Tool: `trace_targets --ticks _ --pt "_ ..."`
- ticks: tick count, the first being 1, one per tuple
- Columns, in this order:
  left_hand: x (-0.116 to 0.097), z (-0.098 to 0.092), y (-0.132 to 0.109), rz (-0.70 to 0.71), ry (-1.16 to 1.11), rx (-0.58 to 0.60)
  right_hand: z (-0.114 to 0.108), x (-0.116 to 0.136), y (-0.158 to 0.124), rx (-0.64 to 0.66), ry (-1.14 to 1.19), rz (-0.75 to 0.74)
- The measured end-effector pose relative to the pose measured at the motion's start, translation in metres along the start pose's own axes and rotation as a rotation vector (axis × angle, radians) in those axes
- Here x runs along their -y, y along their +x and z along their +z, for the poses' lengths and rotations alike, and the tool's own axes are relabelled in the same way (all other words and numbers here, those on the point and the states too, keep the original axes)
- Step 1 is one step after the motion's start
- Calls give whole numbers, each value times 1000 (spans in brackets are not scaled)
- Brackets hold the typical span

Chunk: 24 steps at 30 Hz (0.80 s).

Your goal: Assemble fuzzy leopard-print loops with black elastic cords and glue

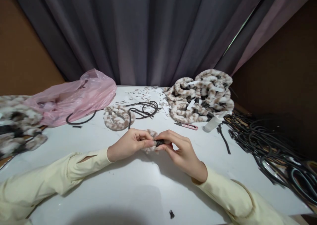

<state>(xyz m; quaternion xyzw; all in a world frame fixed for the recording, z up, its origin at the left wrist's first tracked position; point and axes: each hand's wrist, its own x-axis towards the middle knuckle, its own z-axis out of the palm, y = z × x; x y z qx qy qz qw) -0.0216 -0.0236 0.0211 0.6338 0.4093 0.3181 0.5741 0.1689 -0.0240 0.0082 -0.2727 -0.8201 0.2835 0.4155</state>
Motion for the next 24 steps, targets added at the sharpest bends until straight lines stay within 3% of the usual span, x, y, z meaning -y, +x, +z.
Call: trace_targets --ticks 6,9,17,24 --pt "3 -3 1 -4 -19 80 1 -3 -1 -46 -158 -173" --pt "0 -4 0 -5 1 128 2 -5 -1 -62 -231 -190" --pt "-18 0 -7 61 401 -27 4 -7 -4 -57 -239 -179" --pt "-18 2 -9 89 476 -1 8 -7 -7 -51 -362 -214"
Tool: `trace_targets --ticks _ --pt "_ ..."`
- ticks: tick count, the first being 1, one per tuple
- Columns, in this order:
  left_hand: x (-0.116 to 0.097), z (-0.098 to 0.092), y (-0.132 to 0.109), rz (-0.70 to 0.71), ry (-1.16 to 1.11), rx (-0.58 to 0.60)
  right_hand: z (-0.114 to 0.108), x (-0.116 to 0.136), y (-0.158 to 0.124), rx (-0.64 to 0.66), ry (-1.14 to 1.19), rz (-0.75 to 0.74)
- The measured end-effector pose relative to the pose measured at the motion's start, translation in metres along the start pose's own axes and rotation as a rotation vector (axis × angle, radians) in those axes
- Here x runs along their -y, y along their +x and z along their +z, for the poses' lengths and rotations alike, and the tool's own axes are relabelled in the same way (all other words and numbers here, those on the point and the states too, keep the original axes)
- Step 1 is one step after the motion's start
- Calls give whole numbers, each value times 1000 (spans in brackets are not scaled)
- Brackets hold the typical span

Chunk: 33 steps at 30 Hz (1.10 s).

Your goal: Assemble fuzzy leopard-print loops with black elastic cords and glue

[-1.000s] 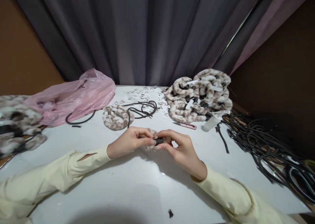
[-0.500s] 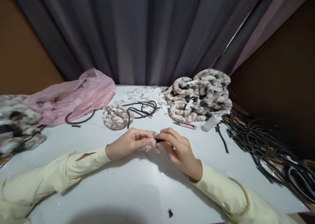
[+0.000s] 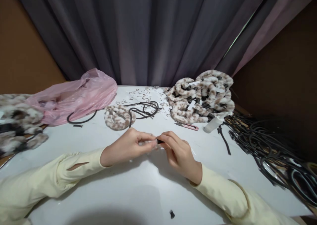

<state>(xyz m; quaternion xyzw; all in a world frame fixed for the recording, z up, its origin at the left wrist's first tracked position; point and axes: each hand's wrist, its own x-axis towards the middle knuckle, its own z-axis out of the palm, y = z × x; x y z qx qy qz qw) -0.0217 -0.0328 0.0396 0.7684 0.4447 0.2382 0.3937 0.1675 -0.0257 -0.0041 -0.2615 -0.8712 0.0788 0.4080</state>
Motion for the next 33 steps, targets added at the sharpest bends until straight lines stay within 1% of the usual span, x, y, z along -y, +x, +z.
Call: trace_targets --ticks 3,6,11,14,16,18,21,23,25,28,31,33 --pt "-3 -1 -1 -13 -17 25 0 1 0 -2 -73 -23" --pt "-5 -3 -1 -40 -41 24 -1 1 0 1 -94 -44" --pt "-5 -2 -1 -93 -55 38 -2 -3 -2 76 -187 -107" --pt "-5 -2 0 -127 -109 31 -1 -6 -4 92 -235 -122" --pt "-6 -2 1 -162 -165 29 -1 -9 -4 99 -222 -107" --pt "-6 -2 3 -210 -249 53 -2 -11 -4 109 -170 -97" --pt "-2 -2 6 -288 -442 86 -5 -15 -1 150 -39 -120" --pt "2 -1 8 -329 -576 83 -7 -16 2 172 -25 -147" --pt "7 -1 9 -365 -673 69 -7 -15 4 135 -128 -179" --pt "12 1 10 -394 -784 65 -4 -14 4 14 -309 -217" --pt "14 2 12 -406 -890 86 -1 -12 1 -74 -361 -247" --pt "14 2 12 -427 -933 92 1 -10 0 -106 -367 -298"
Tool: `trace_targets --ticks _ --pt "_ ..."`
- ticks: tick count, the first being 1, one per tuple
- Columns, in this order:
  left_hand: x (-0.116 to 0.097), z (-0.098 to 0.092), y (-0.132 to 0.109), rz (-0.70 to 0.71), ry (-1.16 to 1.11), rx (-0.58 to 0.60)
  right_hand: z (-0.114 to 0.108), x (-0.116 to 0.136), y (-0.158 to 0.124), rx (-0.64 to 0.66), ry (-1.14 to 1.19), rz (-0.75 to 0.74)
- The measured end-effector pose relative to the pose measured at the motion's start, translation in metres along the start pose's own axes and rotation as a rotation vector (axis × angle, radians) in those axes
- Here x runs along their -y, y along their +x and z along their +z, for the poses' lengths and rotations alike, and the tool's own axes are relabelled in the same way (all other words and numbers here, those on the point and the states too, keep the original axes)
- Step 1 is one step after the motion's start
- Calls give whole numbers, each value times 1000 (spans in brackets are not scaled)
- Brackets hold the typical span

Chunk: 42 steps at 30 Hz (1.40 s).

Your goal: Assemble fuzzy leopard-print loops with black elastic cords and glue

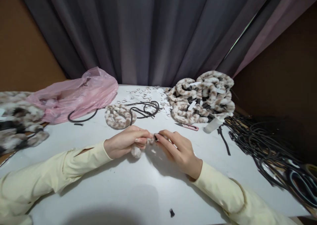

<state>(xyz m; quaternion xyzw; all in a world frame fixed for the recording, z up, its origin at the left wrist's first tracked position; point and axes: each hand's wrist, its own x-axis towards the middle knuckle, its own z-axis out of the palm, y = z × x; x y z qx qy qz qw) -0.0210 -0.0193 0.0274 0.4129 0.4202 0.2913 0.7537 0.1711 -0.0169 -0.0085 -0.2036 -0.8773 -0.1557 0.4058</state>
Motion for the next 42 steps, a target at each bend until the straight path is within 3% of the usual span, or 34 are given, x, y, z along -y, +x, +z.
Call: trace_targets --ticks 4,9,14,19,25,32,42 --pt "-3 2 -3 -11 27 -2 1 2 1 -7 99 -78" --pt "-9 6 -11 81 396 62 -3 1 5 -37 218 -32" --pt "-13 9 -15 152 705 -54 -9 -1 8 13 251 -33" --pt "-12 6 -14 219 770 -67 -14 -3 10 45 261 -24" --pt "-6 2 -11 461 1074 -114 -14 -3 12 23 270 -54" --pt "6 4 -10 676 1311 -86 -12 -3 9 59 283 -6" --pt "20 3 -6 1021 1604 -124 -10 0 8 79 522 268"
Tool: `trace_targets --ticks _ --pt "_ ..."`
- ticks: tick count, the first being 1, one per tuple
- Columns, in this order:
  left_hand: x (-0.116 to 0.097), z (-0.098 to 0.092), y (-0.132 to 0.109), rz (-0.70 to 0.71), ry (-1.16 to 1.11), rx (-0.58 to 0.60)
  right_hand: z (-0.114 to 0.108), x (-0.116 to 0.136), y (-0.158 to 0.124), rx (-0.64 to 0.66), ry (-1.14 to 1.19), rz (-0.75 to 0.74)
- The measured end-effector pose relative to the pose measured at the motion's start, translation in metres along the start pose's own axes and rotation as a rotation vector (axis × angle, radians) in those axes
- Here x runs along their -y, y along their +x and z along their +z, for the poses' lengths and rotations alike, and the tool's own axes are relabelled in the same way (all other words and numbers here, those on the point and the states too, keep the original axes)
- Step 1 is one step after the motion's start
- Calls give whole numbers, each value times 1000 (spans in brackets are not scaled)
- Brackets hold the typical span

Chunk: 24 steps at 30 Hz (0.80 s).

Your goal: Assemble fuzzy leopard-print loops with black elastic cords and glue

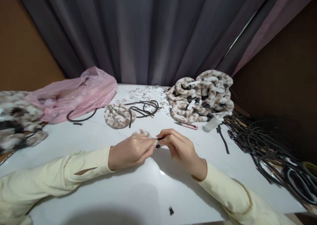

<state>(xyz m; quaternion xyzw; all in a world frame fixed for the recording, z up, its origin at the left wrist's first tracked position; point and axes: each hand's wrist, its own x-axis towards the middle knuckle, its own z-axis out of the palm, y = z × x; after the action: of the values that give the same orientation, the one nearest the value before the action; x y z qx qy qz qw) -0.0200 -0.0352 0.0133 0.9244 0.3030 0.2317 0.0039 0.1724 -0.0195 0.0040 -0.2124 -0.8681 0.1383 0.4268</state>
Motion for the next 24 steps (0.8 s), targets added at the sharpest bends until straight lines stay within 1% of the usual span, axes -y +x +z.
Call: trace_targets --ticks 3,8,10,13,14,16,17,18,19,21,23,24 --pt "1 3 0 110 158 -65 0 1 4 0 59 81" --pt "5 7 -2 365 401 -253 -4 0 7 56 152 242" --pt "8 8 -2 429 460 -271 -5 -1 7 99 155 288" --pt "10 9 -4 489 508 -262 -5 0 7 174 123 333" --pt "11 10 -4 503 514 -261 -5 0 6 186 111 333" --pt "12 10 -5 494 494 -250 -3 0 6 166 87 307" --pt "11 10 -5 458 455 -234 -3 0 5 141 76 280" --pt "11 8 -5 389 384 -206 -2 0 4 113 65 247" --pt "10 5 -5 289 276 -165 -1 -1 3 89 56 213" --pt "8 -3 -1 3 -32 -47 0 -2 2 66 44 150" --pt "7 -13 5 -314 -402 110 0 -3 1 66 35 94" --pt "8 -16 8 -441 -581 181 0 -3 0 71 28 71"
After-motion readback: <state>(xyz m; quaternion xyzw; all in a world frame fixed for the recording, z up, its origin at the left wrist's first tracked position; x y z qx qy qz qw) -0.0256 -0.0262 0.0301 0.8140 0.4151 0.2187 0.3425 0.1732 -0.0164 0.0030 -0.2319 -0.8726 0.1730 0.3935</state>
